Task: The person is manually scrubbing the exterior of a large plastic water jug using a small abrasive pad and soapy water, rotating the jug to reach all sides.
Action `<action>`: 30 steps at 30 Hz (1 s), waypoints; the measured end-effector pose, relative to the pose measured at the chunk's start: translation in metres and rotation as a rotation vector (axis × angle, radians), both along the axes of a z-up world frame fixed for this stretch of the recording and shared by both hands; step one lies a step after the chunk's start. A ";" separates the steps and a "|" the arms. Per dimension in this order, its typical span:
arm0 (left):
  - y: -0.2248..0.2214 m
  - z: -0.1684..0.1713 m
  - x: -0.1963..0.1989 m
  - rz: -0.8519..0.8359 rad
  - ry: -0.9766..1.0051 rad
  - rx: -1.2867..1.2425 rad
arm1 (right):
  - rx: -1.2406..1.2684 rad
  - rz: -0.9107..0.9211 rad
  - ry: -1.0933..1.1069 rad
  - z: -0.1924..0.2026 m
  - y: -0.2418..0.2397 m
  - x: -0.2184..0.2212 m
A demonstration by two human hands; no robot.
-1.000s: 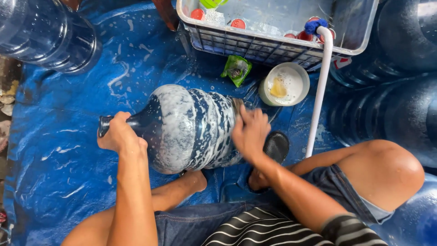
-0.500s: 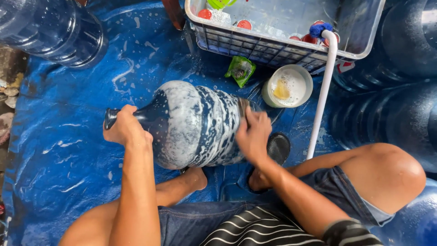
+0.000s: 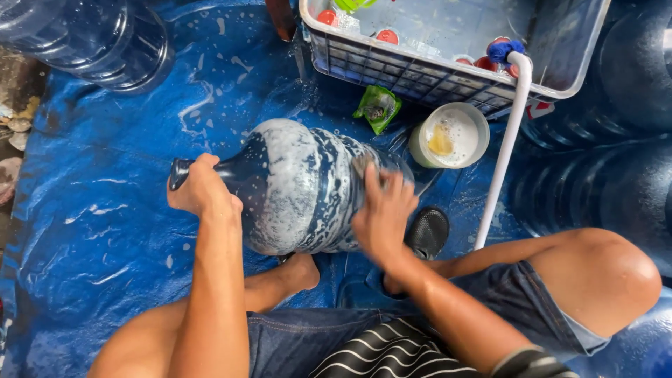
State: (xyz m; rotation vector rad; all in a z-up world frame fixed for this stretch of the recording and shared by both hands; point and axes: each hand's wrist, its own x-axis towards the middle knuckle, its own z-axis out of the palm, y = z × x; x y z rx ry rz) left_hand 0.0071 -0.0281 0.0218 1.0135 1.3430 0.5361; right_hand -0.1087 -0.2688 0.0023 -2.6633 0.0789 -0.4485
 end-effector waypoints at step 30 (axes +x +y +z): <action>0.003 0.007 -0.007 -0.127 0.046 0.002 | 0.213 0.040 0.012 -0.044 -0.033 -0.005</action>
